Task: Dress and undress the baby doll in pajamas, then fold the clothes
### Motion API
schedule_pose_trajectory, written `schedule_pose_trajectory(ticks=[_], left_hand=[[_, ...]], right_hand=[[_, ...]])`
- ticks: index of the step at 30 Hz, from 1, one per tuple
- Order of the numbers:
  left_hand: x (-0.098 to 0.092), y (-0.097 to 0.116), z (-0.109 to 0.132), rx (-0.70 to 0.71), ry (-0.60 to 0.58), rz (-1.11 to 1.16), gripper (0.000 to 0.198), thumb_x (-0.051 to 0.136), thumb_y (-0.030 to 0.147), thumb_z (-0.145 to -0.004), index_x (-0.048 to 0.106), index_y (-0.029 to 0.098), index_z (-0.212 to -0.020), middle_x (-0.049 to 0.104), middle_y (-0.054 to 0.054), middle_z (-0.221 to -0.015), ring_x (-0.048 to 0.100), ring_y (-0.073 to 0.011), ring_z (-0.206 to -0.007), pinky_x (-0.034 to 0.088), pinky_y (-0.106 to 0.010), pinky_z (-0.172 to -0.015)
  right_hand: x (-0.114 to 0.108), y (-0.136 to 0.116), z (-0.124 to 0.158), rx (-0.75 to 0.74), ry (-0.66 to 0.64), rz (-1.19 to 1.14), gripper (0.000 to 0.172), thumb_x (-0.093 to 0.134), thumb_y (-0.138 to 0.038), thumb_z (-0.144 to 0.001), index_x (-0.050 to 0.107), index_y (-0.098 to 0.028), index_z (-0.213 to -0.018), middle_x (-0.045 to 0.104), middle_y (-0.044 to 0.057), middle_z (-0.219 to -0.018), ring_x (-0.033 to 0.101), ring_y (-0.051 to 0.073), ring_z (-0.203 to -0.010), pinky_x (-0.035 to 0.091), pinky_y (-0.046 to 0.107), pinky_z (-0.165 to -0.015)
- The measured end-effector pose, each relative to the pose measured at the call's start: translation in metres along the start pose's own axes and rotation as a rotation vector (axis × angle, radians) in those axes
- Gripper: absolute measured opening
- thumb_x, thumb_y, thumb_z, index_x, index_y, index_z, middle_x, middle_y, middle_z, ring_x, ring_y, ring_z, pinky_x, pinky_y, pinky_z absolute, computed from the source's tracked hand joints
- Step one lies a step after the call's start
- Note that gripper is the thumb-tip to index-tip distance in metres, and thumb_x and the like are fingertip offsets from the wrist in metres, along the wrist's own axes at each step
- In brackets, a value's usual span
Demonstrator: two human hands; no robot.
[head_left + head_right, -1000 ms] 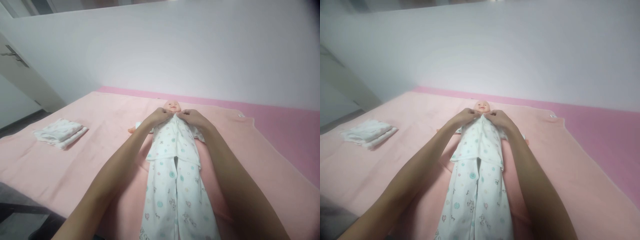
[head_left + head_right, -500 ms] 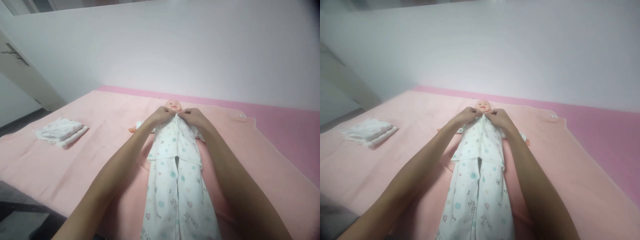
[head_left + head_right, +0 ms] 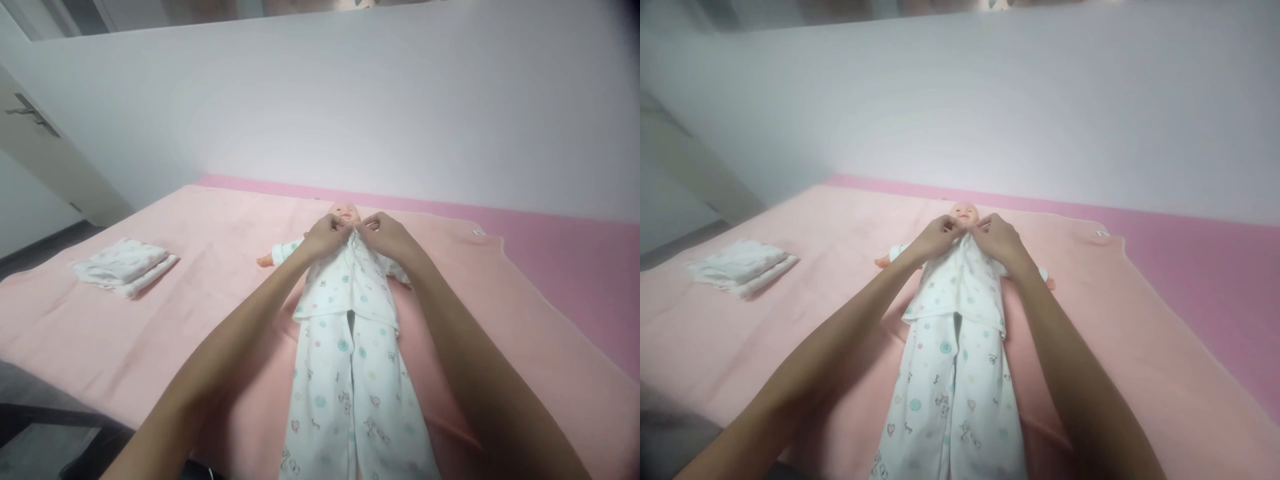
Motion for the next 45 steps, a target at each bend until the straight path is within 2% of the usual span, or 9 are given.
schedule_pose_trajectory(ticks=[4,9,14,18,23,29,33,38,45], left_hand=[[-0.016,0.019,0.068,0.234,0.018,-0.17,0.036,0.071,0.051,-0.093,0.06,0.021,-0.111,0.069,-0.009,-0.115,0.063,-0.0248,-0.103,0.048,-0.036,-0.086],[0.003,0.012,0.149,0.307,-0.156,-0.379,0.04,0.073,0.049,-0.088,0.056,0.023,-0.113,0.063,-0.011,-0.117,0.058,-0.0302,-0.104,0.05,-0.045,-0.088],[0.016,0.017,0.151,0.354,-0.027,-0.516,0.019,0.064,0.034,-0.088,0.052,0.023,-0.098,0.062,-0.007,-0.105,0.057,-0.0277,-0.093,0.045,-0.042,-0.08],[-0.012,0.001,0.134,0.241,0.054,-0.354,0.032,0.043,0.043,-0.106,0.047,0.023,-0.082,0.06,-0.002,-0.081,0.055,-0.0214,-0.076,0.041,-0.036,-0.074],[-0.108,-0.076,0.14,-0.114,0.299,-0.257,0.041,0.039,0.052,-0.105,0.055,0.023,-0.081,0.068,-0.002,-0.084,0.06,-0.0228,-0.084,0.04,-0.031,-0.073],[-0.142,-0.115,0.166,-0.226,0.244,-0.6,0.028,0.049,0.045,-0.099,0.061,0.023,-0.085,0.072,-0.003,-0.085,0.064,-0.0267,-0.082,0.042,-0.037,-0.083],[-0.121,-0.074,0.15,0.051,0.304,-0.597,0.027,0.053,0.046,-0.1,0.063,0.021,-0.104,0.071,-0.01,-0.112,0.062,-0.0305,-0.106,0.046,-0.044,-0.096],[-0.049,-0.031,0.095,0.272,-0.013,-0.309,0.052,0.063,0.059,-0.098,0.056,0.025,-0.137,0.058,-0.012,-0.138,0.056,-0.03,-0.127,0.054,-0.04,-0.095],[-0.011,-0.03,0.051,0.109,-0.275,-0.174,0.055,0.076,0.072,-0.085,0.053,0.023,-0.099,0.057,-0.001,-0.089,0.054,-0.0173,-0.074,0.041,-0.032,-0.064]], right_hand=[[-0.02,-0.012,0.067,-0.193,-0.027,0.092,0.032,0.068,-0.052,-0.095,0.061,-0.026,-0.112,0.074,0.007,-0.113,0.067,0.023,-0.091,0.047,0.032,-0.076],[0.009,0.004,0.148,-0.362,-0.195,0.225,0.03,0.068,-0.053,-0.092,0.056,-0.027,-0.103,0.068,0.005,-0.099,0.062,0.023,-0.08,0.043,0.033,-0.066],[0.031,0.001,0.153,-0.453,-0.019,0.297,0.009,0.055,-0.03,-0.093,0.047,-0.026,-0.093,0.063,0.004,-0.094,0.06,0.025,-0.081,0.039,0.033,-0.066],[0.002,0.006,0.139,-0.368,0.023,0.209,0.031,0.04,-0.039,-0.107,0.04,-0.026,-0.079,0.058,0.002,-0.078,0.054,0.022,-0.072,0.036,0.034,-0.066],[-0.079,0.104,0.126,-0.074,0.161,0.188,0.044,0.045,-0.049,-0.104,0.028,-0.025,-0.071,0.041,-0.001,-0.063,0.042,0.02,-0.061,0.029,0.034,-0.062],[-0.074,0.207,0.136,0.001,-0.014,0.334,0.039,0.054,-0.057,-0.097,0.043,-0.028,-0.074,0.056,0.002,-0.069,0.057,0.027,-0.066,0.041,0.039,-0.064],[-0.075,0.171,0.135,-0.059,0.148,0.293,0.036,0.06,-0.062,-0.095,0.063,-0.028,-0.108,0.073,0.009,-0.103,0.068,0.032,-0.086,0.052,0.046,-0.074],[-0.036,0.071,0.104,-0.287,0.004,0.032,0.054,0.065,-0.065,-0.097,0.06,-0.029,-0.137,0.063,0.013,-0.145,0.068,0.033,-0.118,0.057,0.047,-0.095],[0.009,0.035,0.056,-0.271,-0.231,-0.009,0.057,0.07,-0.075,-0.09,0.061,-0.027,-0.12,0.068,0.006,-0.112,0.063,0.024,-0.093,0.052,0.041,-0.083]])
Point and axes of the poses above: each hand's wrist, its own z-axis away from the middle knuckle, its own x-axis out of the palm, y = z × x, the point moved 10 cm from there along -z, towards the middle knuckle
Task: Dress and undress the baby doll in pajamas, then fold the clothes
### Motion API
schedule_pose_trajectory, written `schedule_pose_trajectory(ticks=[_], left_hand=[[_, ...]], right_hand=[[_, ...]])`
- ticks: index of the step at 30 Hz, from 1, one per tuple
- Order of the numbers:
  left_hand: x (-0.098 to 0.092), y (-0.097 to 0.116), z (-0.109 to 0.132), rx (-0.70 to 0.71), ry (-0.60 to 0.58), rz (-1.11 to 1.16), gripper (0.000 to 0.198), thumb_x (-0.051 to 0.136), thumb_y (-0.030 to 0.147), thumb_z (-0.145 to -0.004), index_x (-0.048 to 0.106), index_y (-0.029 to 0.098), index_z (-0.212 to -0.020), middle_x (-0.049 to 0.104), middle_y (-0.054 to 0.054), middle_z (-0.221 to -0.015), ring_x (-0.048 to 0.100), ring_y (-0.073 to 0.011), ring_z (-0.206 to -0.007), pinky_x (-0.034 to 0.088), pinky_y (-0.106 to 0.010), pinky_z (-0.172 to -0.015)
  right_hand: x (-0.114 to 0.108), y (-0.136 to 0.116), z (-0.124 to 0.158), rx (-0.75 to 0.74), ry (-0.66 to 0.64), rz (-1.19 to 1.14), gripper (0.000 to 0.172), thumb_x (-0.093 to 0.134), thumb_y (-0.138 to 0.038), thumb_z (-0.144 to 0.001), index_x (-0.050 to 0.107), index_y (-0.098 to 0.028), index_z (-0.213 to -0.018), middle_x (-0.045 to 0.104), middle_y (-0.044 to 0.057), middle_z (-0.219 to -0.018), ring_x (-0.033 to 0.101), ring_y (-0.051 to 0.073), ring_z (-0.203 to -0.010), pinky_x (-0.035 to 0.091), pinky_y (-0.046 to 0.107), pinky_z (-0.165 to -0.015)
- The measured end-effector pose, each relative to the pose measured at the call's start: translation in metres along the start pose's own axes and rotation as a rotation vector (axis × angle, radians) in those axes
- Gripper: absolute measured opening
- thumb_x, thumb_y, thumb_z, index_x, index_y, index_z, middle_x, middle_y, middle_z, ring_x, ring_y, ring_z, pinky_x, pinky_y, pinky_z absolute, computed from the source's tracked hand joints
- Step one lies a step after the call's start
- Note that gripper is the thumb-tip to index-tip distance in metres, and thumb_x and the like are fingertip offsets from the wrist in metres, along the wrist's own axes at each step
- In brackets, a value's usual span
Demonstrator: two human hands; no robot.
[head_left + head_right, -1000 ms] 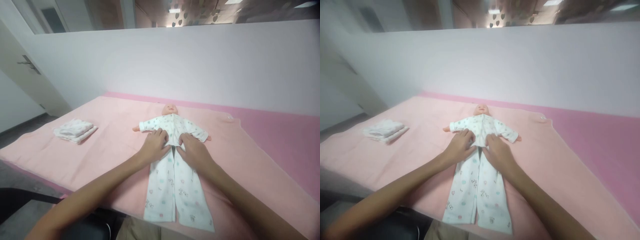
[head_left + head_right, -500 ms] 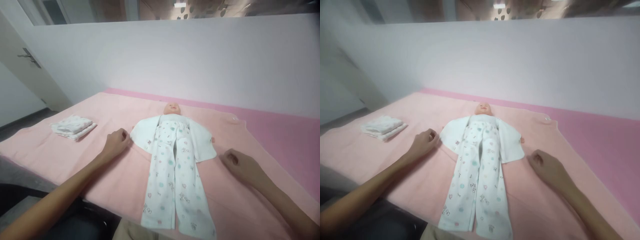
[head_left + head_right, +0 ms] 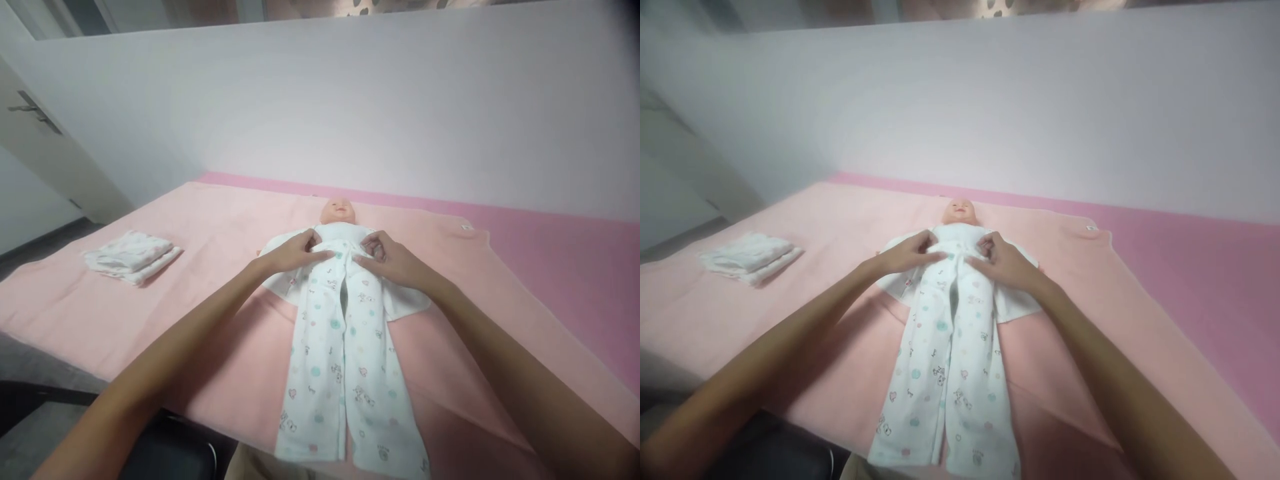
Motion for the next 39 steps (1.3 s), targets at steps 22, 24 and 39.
schedule_pose_trajectory(ticks=[22,24,39], left_hand=[[0.031,0.024,0.094,0.059,0.027,-0.168,0.053,0.075,0.071,-0.084,0.057,0.023,-0.096,0.063,-0.003,-0.091,0.056,-0.0216,-0.082,0.038,-0.032,-0.07],[0.038,0.026,0.103,0.03,-0.008,-0.113,0.066,0.085,0.071,-0.072,0.059,0.023,-0.109,0.068,-0.006,-0.105,0.06,-0.0241,-0.088,0.041,-0.032,-0.07],[0.055,0.044,0.131,0.081,0.039,-0.285,0.07,0.079,0.078,-0.072,0.056,0.022,-0.107,0.064,-0.01,-0.114,0.06,-0.03,-0.1,0.047,-0.037,-0.077]], right_hand=[[0.031,0.006,0.075,0.051,-0.354,0.154,0.063,0.073,-0.082,-0.079,0.06,-0.024,-0.098,0.059,0.003,-0.088,0.051,0.021,-0.078,0.035,0.031,-0.066],[0.032,0.007,0.082,0.087,-0.373,0.189,0.075,0.084,-0.079,-0.067,0.059,-0.025,-0.112,0.065,0.006,-0.103,0.058,0.026,-0.087,0.039,0.032,-0.067],[0.03,-0.021,0.112,-0.011,-0.211,0.242,0.07,0.085,-0.075,-0.067,0.054,-0.025,-0.104,0.063,0.004,-0.099,0.057,0.025,-0.086,0.039,0.034,-0.068]])
Point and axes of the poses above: each hand's wrist, its own z-axis away from the middle knuckle, its own x-axis out of the palm, y = z × x, the point moved 10 cm from there along -z, towards the middle knuckle
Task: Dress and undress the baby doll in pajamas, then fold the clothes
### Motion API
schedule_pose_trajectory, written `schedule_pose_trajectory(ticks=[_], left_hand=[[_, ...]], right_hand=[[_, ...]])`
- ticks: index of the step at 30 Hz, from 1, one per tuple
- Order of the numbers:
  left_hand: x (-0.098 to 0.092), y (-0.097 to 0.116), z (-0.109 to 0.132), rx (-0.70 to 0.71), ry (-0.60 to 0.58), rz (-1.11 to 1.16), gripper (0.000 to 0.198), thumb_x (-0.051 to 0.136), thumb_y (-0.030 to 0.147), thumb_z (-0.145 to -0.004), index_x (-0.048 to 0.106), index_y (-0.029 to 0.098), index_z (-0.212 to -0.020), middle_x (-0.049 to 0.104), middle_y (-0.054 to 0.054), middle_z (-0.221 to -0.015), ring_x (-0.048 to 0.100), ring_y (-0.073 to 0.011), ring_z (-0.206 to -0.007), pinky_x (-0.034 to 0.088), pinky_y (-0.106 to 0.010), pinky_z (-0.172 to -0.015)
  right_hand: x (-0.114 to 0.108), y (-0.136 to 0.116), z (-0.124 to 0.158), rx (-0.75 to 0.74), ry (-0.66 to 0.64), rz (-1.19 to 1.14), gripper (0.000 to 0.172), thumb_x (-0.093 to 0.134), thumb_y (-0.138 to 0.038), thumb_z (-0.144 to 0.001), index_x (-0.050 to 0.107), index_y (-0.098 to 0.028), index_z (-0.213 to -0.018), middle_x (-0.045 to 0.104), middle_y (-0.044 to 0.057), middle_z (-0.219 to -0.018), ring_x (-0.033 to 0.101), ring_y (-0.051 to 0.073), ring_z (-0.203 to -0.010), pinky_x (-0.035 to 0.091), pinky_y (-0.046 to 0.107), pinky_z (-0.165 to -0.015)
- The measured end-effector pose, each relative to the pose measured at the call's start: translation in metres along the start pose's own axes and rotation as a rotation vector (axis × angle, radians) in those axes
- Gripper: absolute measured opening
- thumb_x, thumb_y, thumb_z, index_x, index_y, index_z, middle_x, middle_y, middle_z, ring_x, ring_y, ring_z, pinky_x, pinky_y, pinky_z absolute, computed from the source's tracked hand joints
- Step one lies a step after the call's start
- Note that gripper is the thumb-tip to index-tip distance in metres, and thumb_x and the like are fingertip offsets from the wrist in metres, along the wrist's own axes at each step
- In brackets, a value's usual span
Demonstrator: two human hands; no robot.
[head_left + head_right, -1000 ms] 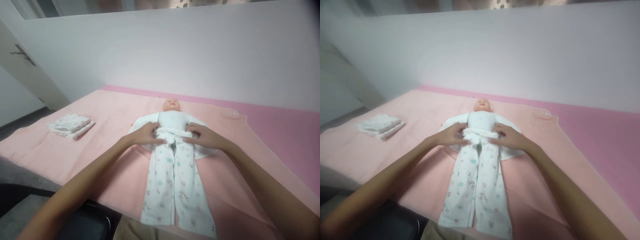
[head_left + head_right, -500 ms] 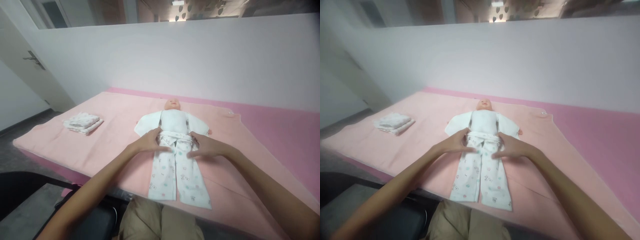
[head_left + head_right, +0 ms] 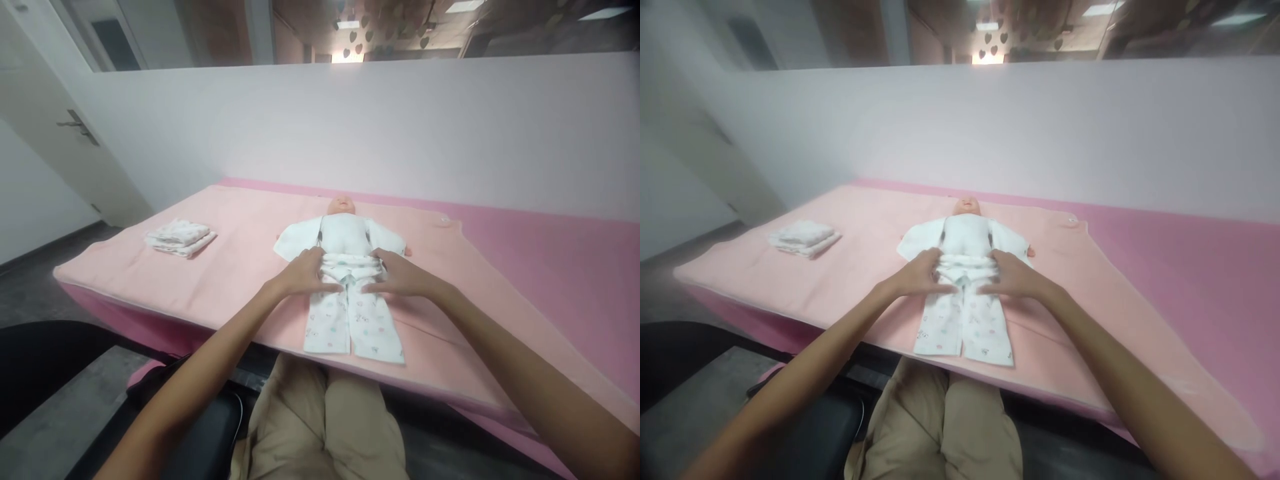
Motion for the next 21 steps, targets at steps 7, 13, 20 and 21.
schedule_pose_trajectory(ticks=[7,13,20,21], left_hand=[[0.012,0.002,0.011,-0.104,-0.099,-0.029,0.086,0.091,0.075,-0.055,0.051,0.023,-0.11,0.062,-0.01,-0.121,0.059,-0.0335,-0.111,0.048,-0.037,-0.08],[0.016,0.016,0.018,-0.057,-0.173,-0.001,0.063,0.082,0.072,-0.07,0.059,0.022,-0.102,0.069,-0.008,-0.111,0.065,-0.029,-0.096,0.044,-0.034,-0.074],[0.027,0.022,0.038,-0.022,-0.154,-0.09,0.08,0.085,0.075,-0.065,0.048,0.023,-0.113,0.059,-0.011,-0.125,0.059,-0.0348,-0.115,0.05,-0.043,-0.089],[0.028,0.023,0.04,-0.029,-0.159,-0.086,0.082,0.085,0.076,-0.064,0.047,0.023,-0.114,0.058,-0.011,-0.126,0.059,-0.035,-0.117,0.051,-0.044,-0.091]], right_hand=[[0.013,-0.003,0.005,0.051,-0.091,0.069,0.077,0.091,-0.073,-0.056,0.055,-0.024,-0.104,0.065,0.008,-0.111,0.061,0.031,-0.096,0.044,0.036,-0.073],[0.02,-0.007,0.008,0.025,-0.179,0.087,0.066,0.086,-0.076,-0.062,0.059,-0.024,-0.093,0.067,0.008,-0.106,0.06,0.029,-0.09,0.04,0.036,-0.071],[0.024,-0.019,0.031,0.01,-0.161,0.141,0.088,0.09,-0.076,-0.055,0.053,-0.024,-0.116,0.062,0.01,-0.117,0.061,0.032,-0.101,0.049,0.039,-0.077],[0.024,-0.02,0.034,0.018,-0.16,0.128,0.091,0.09,-0.074,-0.054,0.053,-0.024,-0.12,0.062,0.01,-0.119,0.061,0.032,-0.101,0.05,0.04,-0.078]])
Point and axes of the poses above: each hand's wrist, its own z-axis away from the middle knuckle, its own x-axis out of the palm, y = z × x, the point moved 10 cm from there along -z, towards the middle knuckle
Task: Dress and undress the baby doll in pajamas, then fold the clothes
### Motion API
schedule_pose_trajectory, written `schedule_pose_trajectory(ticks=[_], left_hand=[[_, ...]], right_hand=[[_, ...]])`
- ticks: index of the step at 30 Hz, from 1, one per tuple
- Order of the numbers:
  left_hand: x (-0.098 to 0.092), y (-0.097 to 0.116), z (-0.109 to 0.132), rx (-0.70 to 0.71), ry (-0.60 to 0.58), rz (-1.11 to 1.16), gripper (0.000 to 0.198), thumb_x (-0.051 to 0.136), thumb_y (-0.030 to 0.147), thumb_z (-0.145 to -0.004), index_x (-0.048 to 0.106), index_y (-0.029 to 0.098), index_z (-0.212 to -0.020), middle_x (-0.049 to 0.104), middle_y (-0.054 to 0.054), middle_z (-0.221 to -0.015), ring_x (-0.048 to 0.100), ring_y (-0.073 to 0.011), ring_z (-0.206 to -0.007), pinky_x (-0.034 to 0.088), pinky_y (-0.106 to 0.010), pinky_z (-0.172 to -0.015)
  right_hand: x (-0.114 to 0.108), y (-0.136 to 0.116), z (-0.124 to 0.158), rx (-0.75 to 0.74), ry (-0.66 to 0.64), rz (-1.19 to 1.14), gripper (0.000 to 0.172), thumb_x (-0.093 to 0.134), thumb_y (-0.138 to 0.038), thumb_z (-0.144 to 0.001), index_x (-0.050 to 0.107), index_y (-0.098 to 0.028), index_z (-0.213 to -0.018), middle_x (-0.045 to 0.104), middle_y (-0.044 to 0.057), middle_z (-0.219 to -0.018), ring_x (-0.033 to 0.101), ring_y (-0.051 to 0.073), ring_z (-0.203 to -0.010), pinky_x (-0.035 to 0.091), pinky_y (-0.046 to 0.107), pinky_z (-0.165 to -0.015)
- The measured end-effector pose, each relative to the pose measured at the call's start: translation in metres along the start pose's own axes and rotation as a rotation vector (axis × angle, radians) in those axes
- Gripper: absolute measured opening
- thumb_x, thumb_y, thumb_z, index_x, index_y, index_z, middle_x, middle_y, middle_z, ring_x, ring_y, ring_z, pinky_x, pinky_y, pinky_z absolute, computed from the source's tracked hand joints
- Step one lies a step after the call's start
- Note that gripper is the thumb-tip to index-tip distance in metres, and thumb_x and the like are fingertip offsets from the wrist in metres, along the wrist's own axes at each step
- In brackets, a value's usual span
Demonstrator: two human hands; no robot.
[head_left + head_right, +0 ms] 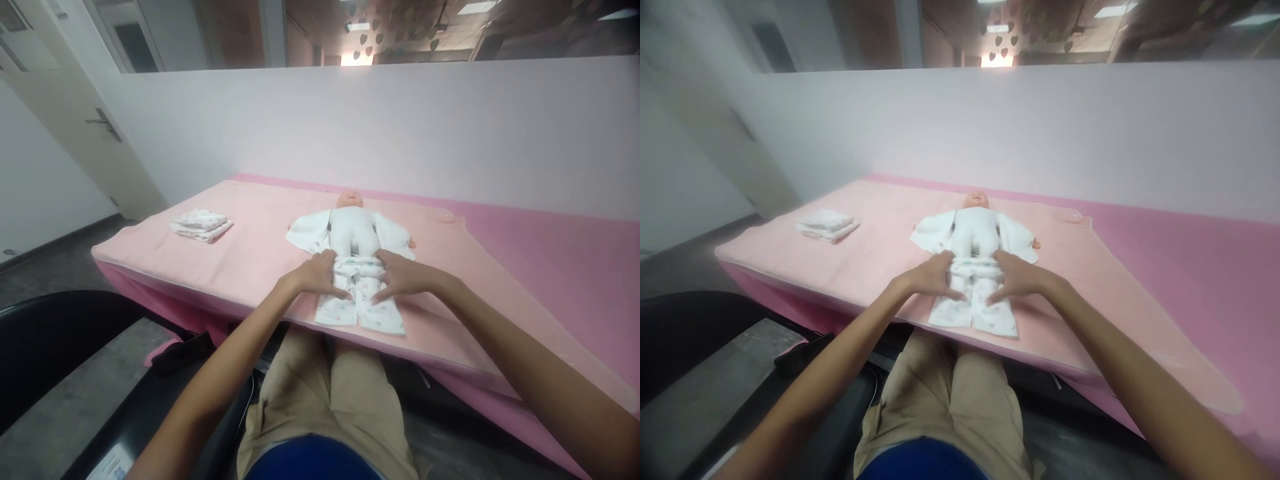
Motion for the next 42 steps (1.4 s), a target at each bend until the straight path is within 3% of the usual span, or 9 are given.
schedule_pose_trajectory(ticks=[10,15,18,22,26,29,32,36,42], left_hand=[[0.005,0.003,0.004,-0.032,0.008,0.0,0.09,0.091,0.073,-0.057,0.043,0.023,-0.114,0.056,-0.011,-0.127,0.058,-0.0358,-0.118,0.051,-0.044,-0.092],[0.007,0.01,0.008,-0.021,0.009,-0.042,0.072,0.087,0.072,-0.066,0.047,0.024,-0.101,0.063,-0.008,-0.112,0.063,-0.0343,-0.106,0.048,-0.041,-0.082],[0.01,0.019,0.015,0.037,0.043,-0.115,0.06,0.084,0.067,-0.075,0.05,0.024,-0.096,0.066,-0.008,-0.111,0.065,-0.0344,-0.106,0.047,-0.041,-0.084],[0.014,0.025,0.03,0.108,0.123,-0.211,0.057,0.09,0.055,-0.073,0.053,0.023,-0.1,0.065,-0.009,-0.12,0.063,-0.0356,-0.114,0.047,-0.041,-0.088],[0.019,0.023,0.044,0.14,0.143,-0.193,0.048,0.086,0.052,-0.082,0.056,0.024,-0.105,0.067,-0.009,-0.12,0.064,-0.0327,-0.111,0.047,-0.041,-0.091],[0.023,0.024,0.054,0.186,0.199,-0.168,0.043,0.078,0.054,-0.09,0.059,0.024,-0.114,0.069,-0.01,-0.123,0.064,-0.0322,-0.112,0.047,-0.042,-0.094],[0.028,0.023,0.064,0.212,0.279,-0.148,0.044,0.072,0.053,-0.096,0.06,0.024,-0.127,0.07,-0.012,-0.126,0.063,-0.0323,-0.117,0.046,-0.042,-0.098],[0.039,0.023,0.073,0.226,0.349,-0.201,0.036,0.062,0.048,-0.104,0.06,0.022,-0.13,0.072,-0.012,-0.119,0.065,-0.0299,-0.107,0.045,-0.041,-0.092],[0.05,0.022,0.08,0.205,0.488,-0.336,0.02,0.05,0.036,-0.108,0.063,0.021,-0.106,0.072,-0.011,-0.099,0.063,-0.0278,-0.091,0.042,-0.042,-0.079]], right_hand=[[0.005,-0.013,0.011,-0.019,-0.022,0.052,0.077,0.092,-0.07,-0.054,0.054,-0.025,-0.105,0.061,0.007,-0.112,0.061,0.032,-0.097,0.046,0.039,-0.075],[0.018,-0.018,0.024,-0.037,-0.003,0.094,0.057,0.085,-0.066,-0.067,0.052,-0.025,-0.088,0.062,0.005,-0.095,0.057,0.027,-0.083,0.039,0.036,-0.069],[0.023,-0.022,0.034,-0.109,0.074,0.097,0.047,0.081,-0.06,-0.075,0.053,-0.024,-0.084,0.063,0.007,-0.096,0.058,0.027,-0.086,0.04,0.036,-0.073],[0.029,-0.021,0.046,-0.196,0.174,0.059,0.04,0.079,-0.057,-0.082,0.058,-0.023,-0.084,0.066,0.01,-0.106,0.06,0.03,-0.099,0.045,0.038,-0.08],[0.037,-0.022,0.061,-0.27,0.276,0.048,0.034,0.071,-0.055,-0.094,0.071,-0.023,-0.108,0.067,0.013,-0.121,0.061,0.033,-0.111,0.05,0.042,-0.089],[0.045,-0.028,0.074,-0.314,0.383,0.12,0.029,0.062,-0.042,-0.101,0.072,-0.024,-0.122,0.069,0.014,-0.119,0.061,0.032,-0.107,0.05,0.042,-0.087],[0.052,-0.034,0.085,-0.328,0.509,0.255,0.015,0.056,-0.022,-0.098,0.071,-0.022,-0.102,0.068,0.013,-0.102,0.059,0.029,-0.094,0.044,0.039,-0.078],[0.059,-0.04,0.098,-0.316,0.667,0.399,0.016,0.058,-0.012,-0.092,0.062,-0.022,-0.081,0.062,0.01,-0.087,0.051,0.026,-0.081,0.037,0.037,-0.072],[0.071,-0.052,0.115,-0.276,0.801,0.481,0.02,0.059,-0.007,-0.088,0.066,-0.022,-0.099,0.063,0.01,-0.087,0.05,0.029,-0.082,0.035,0.039,-0.074]])
Point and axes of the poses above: each hand's wrist, its own z-axis away from the middle knuckle, its own x-axis out of the palm, y = z × x, the point moved 10 cm from there along -z, towards the middle knuckle
